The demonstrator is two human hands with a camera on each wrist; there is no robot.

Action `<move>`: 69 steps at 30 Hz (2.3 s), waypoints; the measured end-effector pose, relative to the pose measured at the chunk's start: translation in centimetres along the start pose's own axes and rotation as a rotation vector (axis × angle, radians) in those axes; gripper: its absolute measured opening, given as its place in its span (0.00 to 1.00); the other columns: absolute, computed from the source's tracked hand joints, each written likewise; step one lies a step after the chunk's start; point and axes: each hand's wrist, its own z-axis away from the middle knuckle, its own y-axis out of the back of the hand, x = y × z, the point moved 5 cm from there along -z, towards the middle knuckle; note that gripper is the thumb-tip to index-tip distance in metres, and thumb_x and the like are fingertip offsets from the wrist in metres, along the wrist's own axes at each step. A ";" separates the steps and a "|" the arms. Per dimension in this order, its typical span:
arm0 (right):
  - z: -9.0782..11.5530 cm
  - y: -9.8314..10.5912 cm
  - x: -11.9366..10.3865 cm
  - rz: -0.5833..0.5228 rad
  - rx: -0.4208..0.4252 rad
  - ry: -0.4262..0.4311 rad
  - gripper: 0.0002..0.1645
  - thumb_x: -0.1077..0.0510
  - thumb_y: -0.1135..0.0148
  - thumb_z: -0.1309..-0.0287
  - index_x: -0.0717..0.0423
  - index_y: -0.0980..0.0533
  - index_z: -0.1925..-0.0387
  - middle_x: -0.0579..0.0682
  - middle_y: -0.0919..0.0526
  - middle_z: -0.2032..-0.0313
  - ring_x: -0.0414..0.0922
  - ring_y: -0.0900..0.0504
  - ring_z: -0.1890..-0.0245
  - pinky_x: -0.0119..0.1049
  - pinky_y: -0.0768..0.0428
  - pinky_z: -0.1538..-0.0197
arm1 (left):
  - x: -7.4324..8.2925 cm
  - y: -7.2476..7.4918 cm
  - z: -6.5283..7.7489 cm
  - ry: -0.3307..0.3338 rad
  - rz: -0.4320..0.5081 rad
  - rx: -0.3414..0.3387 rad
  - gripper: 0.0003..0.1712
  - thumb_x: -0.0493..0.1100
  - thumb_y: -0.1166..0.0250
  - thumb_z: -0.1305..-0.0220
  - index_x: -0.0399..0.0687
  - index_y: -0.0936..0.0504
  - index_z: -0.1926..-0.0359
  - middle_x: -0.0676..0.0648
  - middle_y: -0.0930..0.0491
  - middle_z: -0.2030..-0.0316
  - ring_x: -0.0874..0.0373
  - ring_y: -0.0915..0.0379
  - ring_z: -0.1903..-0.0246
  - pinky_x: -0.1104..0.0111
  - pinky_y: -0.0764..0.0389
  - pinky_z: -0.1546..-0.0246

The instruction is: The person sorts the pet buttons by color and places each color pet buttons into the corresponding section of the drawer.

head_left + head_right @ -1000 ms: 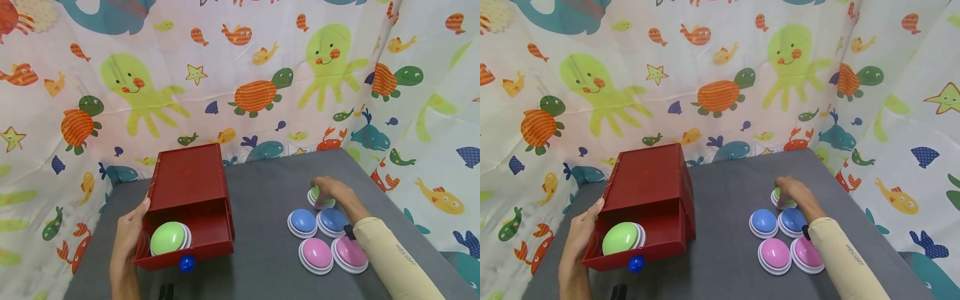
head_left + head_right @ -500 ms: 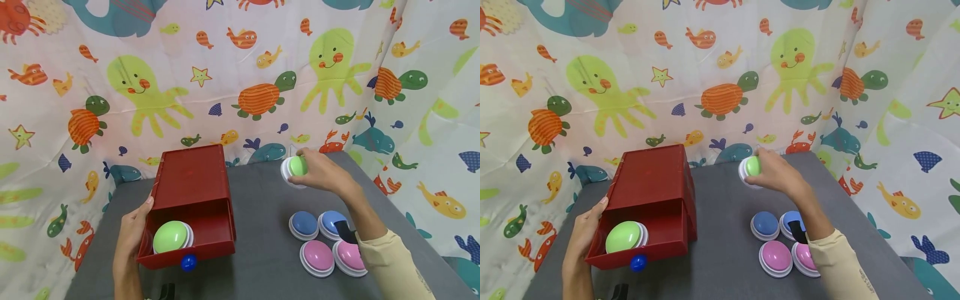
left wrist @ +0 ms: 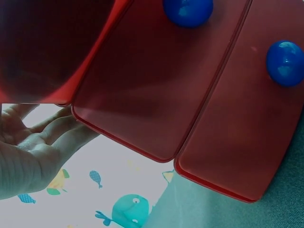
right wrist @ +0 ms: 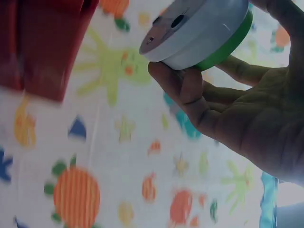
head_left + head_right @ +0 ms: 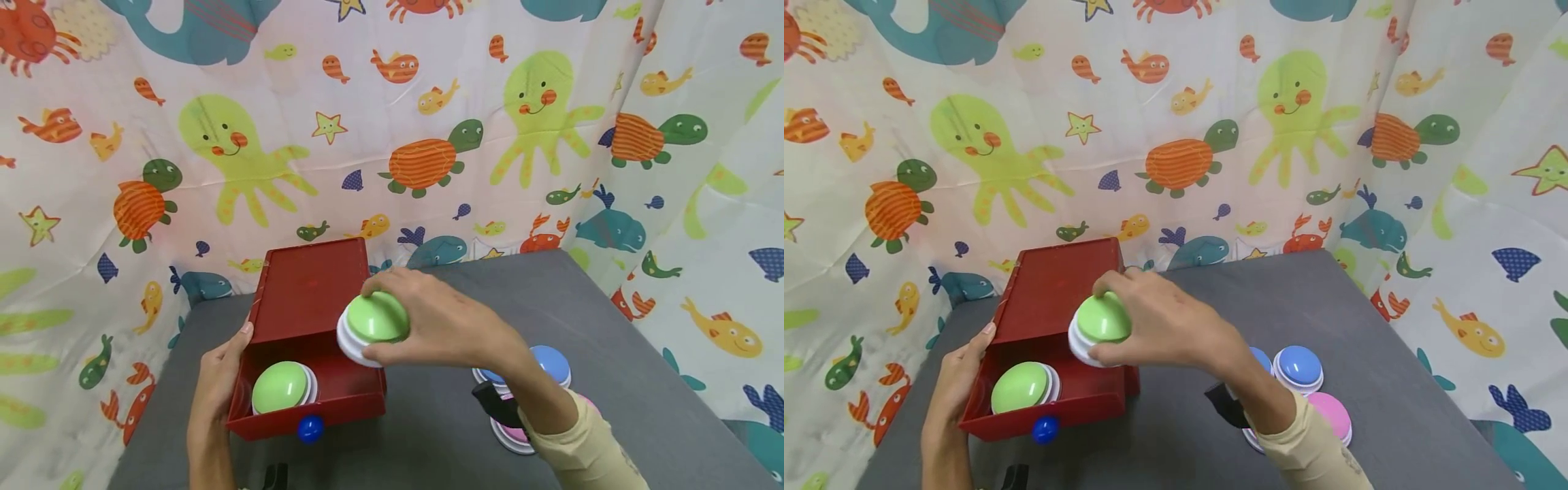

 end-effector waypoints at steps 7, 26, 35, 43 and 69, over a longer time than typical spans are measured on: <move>-1.8 -4.2 -2.4 0.059 -0.175 0.020 0.32 0.43 0.24 0.48 0.46 0.19 0.42 0.44 0.16 0.55 0.39 0.23 0.56 0.27 0.20 0.60 | -0.3 0.1 -0.3 0.010 0.039 -0.022 0.46 0.76 0.51 0.27 0.48 0.26 0.27 0.48 0.14 0.45 0.62 0.17 0.57 0.71 0.12 0.58; -3.5 -8.6 -4.8 0.637 -0.092 0.047 0.21 0.40 0.18 0.52 0.46 0.12 0.59 0.47 0.18 0.69 0.42 0.24 0.69 0.30 0.15 0.68 | 0.1 0.2 -0.2 0.000 0.014 -0.011 0.47 0.77 0.52 0.28 0.49 0.26 0.27 0.42 0.17 0.39 0.60 0.16 0.56 0.70 0.12 0.57; -3.8 -9.4 -3.7 0.518 -0.177 0.001 0.23 0.44 0.18 0.50 0.48 0.14 0.54 0.47 0.15 0.65 0.41 0.21 0.67 0.30 0.12 0.63 | 0.1 0.4 -0.1 0.001 0.022 -0.009 0.47 0.77 0.51 0.28 0.48 0.26 0.27 0.45 0.15 0.41 0.60 0.16 0.56 0.70 0.11 0.57; -3.5 -9.4 -2.7 0.486 -0.238 -0.015 0.23 0.46 0.21 0.45 0.49 0.15 0.50 0.47 0.15 0.62 0.39 0.21 0.65 0.28 0.14 0.60 | 0.2 0.5 0.0 -0.002 0.014 -0.006 0.47 0.78 0.52 0.29 0.50 0.26 0.27 0.45 0.16 0.38 0.61 0.16 0.56 0.71 0.11 0.56; 4.1 -14.8 -6.3 0.459 0.434 0.286 0.08 0.53 0.23 0.43 0.47 0.15 0.63 0.41 0.19 0.69 0.31 0.29 0.80 0.15 0.22 0.69 | 0.0 0.0 0.1 -0.013 -0.001 -0.019 0.47 0.79 0.55 0.28 0.53 0.29 0.24 0.40 0.23 0.31 0.58 0.18 0.50 0.70 0.12 0.54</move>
